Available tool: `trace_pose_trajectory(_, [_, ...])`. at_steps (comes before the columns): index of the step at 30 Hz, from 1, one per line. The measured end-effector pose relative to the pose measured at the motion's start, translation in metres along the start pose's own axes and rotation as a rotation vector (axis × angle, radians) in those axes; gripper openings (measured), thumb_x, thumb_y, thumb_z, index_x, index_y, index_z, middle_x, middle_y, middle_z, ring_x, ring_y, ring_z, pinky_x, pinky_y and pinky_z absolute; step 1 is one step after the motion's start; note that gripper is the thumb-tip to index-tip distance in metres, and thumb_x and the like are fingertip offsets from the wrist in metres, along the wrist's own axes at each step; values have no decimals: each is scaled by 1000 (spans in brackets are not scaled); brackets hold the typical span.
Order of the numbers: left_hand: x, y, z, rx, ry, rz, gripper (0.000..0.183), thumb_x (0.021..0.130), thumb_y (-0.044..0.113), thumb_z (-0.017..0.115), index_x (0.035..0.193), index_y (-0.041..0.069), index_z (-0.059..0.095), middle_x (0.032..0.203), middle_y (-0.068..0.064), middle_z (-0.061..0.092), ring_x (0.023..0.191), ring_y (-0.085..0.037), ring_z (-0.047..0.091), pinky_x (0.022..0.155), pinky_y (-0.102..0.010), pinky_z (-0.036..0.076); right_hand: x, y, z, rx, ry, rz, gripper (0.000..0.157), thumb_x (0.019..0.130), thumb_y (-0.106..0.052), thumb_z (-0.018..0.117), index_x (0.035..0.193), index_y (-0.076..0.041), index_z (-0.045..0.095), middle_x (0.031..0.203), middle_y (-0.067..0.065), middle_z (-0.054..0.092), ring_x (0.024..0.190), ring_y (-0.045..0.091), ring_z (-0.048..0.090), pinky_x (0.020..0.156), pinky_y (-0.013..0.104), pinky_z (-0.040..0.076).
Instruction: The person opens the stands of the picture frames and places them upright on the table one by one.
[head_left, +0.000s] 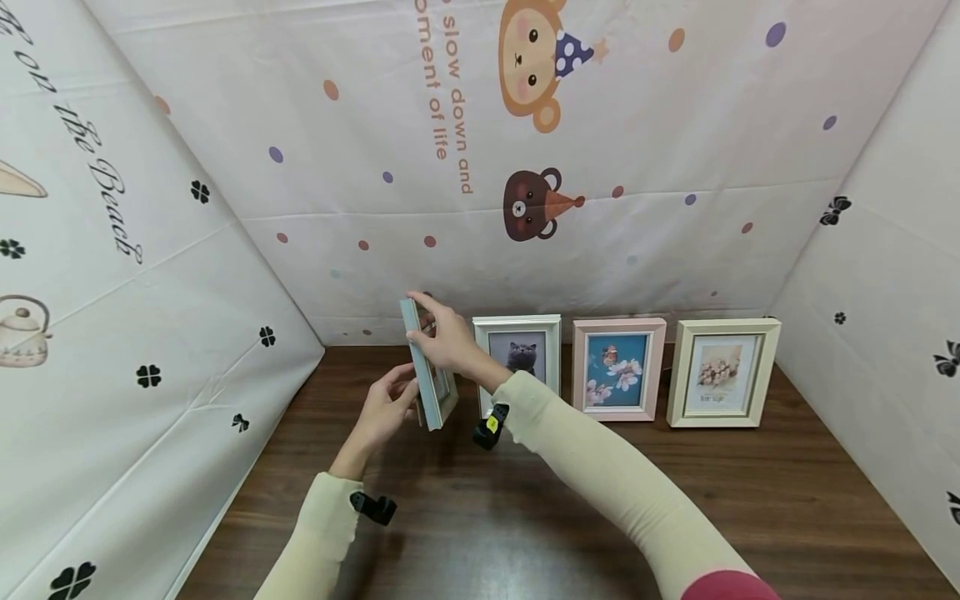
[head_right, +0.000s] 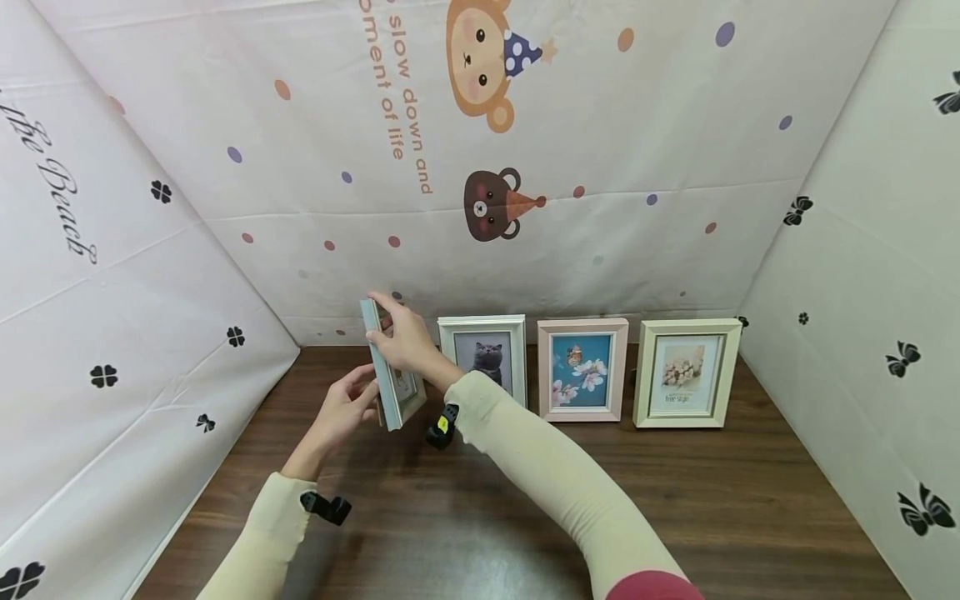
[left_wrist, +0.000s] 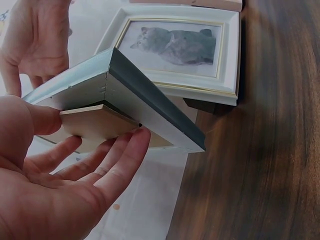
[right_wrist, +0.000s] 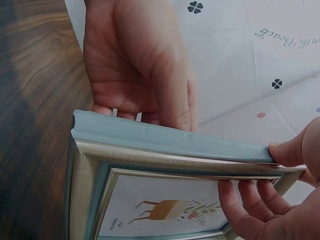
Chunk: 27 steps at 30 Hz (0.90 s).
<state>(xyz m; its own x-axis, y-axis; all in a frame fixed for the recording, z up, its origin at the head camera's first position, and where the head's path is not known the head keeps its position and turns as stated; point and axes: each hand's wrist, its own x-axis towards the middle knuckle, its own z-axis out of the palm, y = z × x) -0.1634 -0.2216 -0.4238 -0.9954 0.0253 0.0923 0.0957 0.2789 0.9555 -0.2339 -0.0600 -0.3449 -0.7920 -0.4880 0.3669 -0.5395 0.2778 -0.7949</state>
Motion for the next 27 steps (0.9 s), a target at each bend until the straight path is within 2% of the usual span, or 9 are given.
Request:
trace_pose_trajectory(11, [0, 1, -3, 5, 28, -29, 39, 109, 17, 52, 146, 6, 54, 133, -23, 64, 110, -24, 64, 76, -36, 59, 1, 2, -2, 11, -22, 20, 64, 103, -16, 64, 160, -28, 36, 122, 15, 61, 92, 23, 65, 74, 38, 59])
trace_pose_trajectory(19, [0, -3, -10, 39, 61, -54, 37, 109, 25, 54, 143, 13, 59, 133, -16, 64, 90, -20, 60, 69, -31, 53, 1, 3, -5, 16, -35, 10, 65, 104, -16, 63, 161, -28, 35, 123, 15, 62, 93, 23, 65, 75, 38, 58])
trace_pose_trajectory(24, [-3, -2, -14, -31, 52, -90, 38, 108, 26, 56, 143, 13, 59, 118, -22, 70, 85, -27, 71, 64, -32, 54, 0, 3, -6, 28, -42, 4, 65, 103, -15, 63, 161, -27, 35, 124, 15, 62, 96, 25, 67, 77, 40, 59])
trace_pose_trajectory(27, [-3, -2, -17, -51, 55, -92, 38, 108, 25, 56, 143, 11, 60, 115, -21, 71, 80, -28, 72, 62, -30, 53, 0, 4, -6, 20, -48, 7, 66, 103, -15, 63, 161, -28, 35, 125, 15, 62, 97, 24, 67, 78, 39, 59])
